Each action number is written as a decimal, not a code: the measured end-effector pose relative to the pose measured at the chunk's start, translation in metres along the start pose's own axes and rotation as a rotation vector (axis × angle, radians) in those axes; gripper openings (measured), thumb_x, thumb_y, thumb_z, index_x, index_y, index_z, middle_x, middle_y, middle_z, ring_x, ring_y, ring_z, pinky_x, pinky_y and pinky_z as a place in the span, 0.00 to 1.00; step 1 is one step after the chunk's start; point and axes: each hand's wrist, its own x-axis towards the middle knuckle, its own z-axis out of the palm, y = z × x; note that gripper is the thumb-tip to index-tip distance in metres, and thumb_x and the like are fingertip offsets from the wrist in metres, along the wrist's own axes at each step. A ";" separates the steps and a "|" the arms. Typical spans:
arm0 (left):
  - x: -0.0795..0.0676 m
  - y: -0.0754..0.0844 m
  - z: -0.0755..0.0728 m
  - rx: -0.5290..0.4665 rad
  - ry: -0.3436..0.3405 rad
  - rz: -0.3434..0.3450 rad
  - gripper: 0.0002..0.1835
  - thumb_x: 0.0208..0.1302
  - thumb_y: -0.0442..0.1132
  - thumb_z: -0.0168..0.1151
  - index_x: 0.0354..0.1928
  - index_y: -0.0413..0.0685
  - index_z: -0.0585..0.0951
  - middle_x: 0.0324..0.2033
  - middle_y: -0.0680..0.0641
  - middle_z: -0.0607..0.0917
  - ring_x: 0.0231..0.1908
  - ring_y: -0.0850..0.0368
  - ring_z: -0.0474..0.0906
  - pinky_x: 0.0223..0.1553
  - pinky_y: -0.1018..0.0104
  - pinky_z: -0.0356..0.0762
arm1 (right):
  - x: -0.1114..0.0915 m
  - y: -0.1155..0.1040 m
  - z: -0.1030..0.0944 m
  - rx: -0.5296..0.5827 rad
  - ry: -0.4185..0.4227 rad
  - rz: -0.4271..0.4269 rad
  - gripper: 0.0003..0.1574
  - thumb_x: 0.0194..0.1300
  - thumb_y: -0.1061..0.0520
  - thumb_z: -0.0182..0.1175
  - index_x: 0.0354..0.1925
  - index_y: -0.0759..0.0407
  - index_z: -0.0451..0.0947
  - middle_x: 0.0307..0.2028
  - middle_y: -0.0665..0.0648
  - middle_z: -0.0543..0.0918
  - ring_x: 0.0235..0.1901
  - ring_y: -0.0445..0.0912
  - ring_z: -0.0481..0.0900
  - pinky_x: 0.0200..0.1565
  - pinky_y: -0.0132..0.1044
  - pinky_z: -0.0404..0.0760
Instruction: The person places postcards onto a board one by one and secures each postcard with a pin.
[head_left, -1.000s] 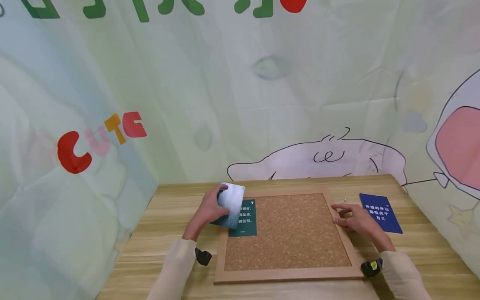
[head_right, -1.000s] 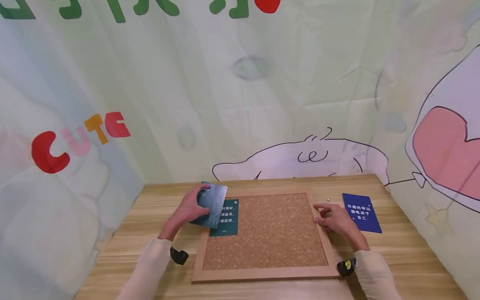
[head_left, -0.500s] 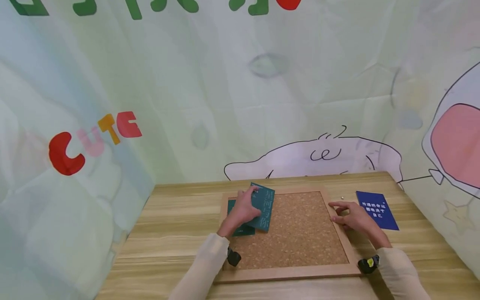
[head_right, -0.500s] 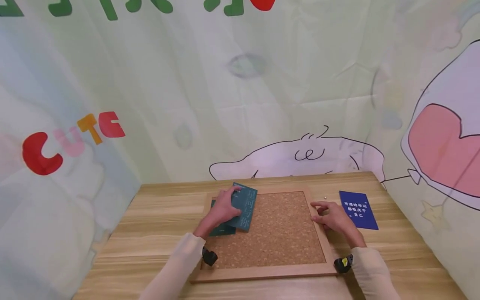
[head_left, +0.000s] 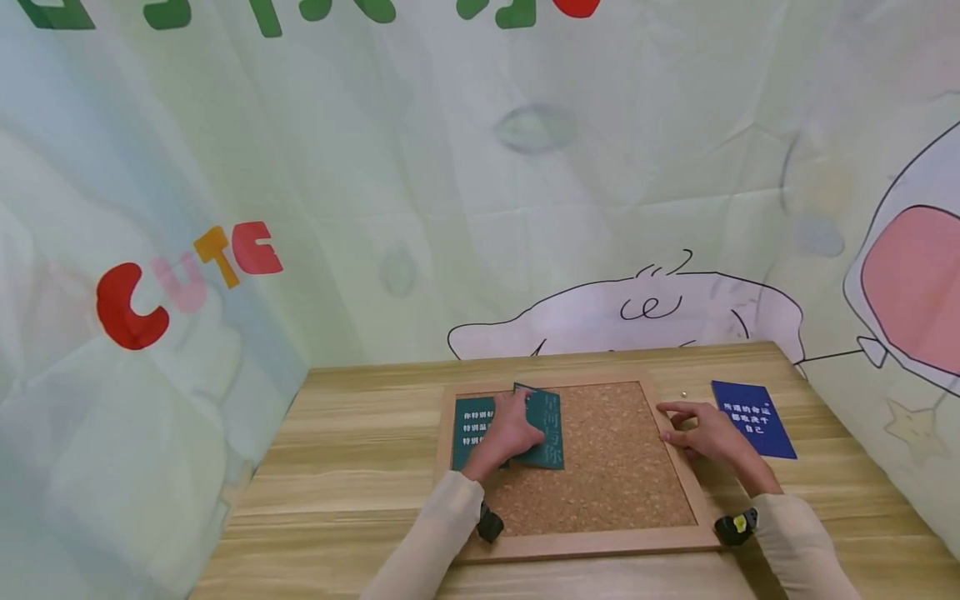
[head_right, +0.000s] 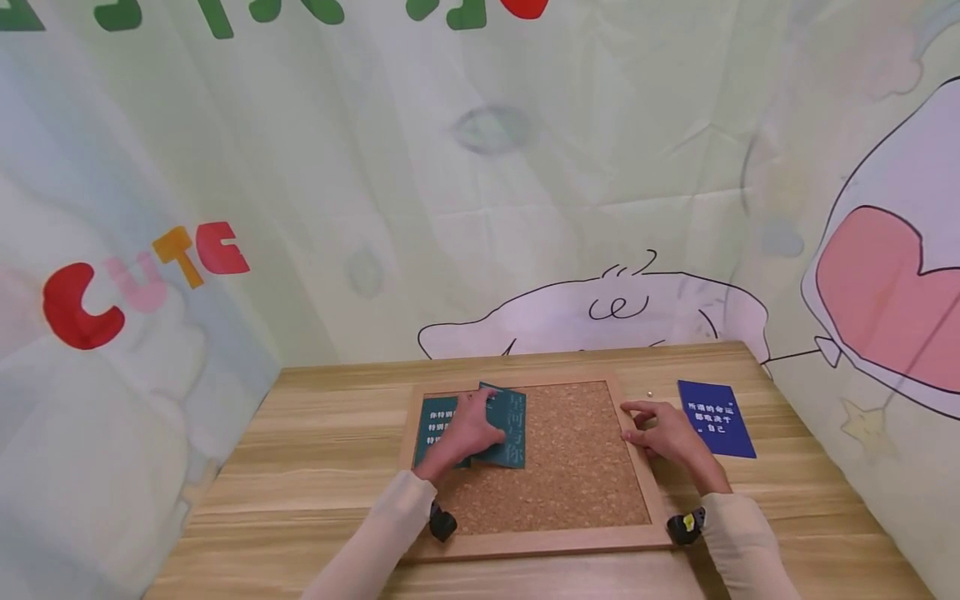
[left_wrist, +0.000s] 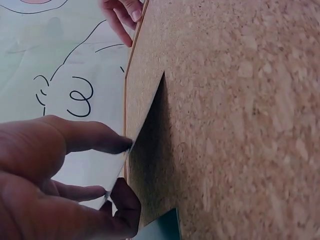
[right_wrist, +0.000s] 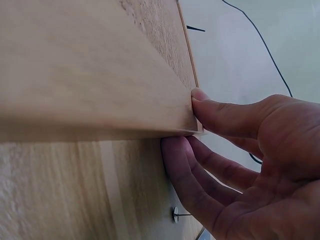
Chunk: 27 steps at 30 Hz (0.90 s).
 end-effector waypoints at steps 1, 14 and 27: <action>0.000 0.001 0.000 0.008 -0.005 0.001 0.42 0.59 0.32 0.76 0.75 0.39 0.68 0.66 0.29 0.65 0.50 0.41 0.72 0.49 0.47 0.82 | 0.000 0.000 0.000 -0.003 0.002 0.004 0.36 0.71 0.61 0.71 0.72 0.68 0.72 0.55 0.76 0.80 0.37 0.49 0.84 0.36 0.42 0.89; 0.002 0.008 0.010 0.203 -0.070 0.009 0.46 0.64 0.43 0.78 0.79 0.43 0.65 0.74 0.25 0.60 0.54 0.36 0.80 0.54 0.39 0.85 | 0.001 -0.001 0.000 -0.006 0.003 0.012 0.36 0.71 0.61 0.70 0.72 0.68 0.71 0.56 0.76 0.79 0.38 0.50 0.84 0.36 0.42 0.89; 0.016 0.002 0.019 0.285 -0.089 -0.002 0.48 0.62 0.55 0.78 0.78 0.43 0.69 0.76 0.25 0.60 0.64 0.34 0.75 0.65 0.34 0.76 | -0.001 -0.002 0.001 0.014 0.004 0.010 0.36 0.71 0.61 0.70 0.72 0.68 0.72 0.55 0.75 0.80 0.37 0.49 0.84 0.35 0.42 0.88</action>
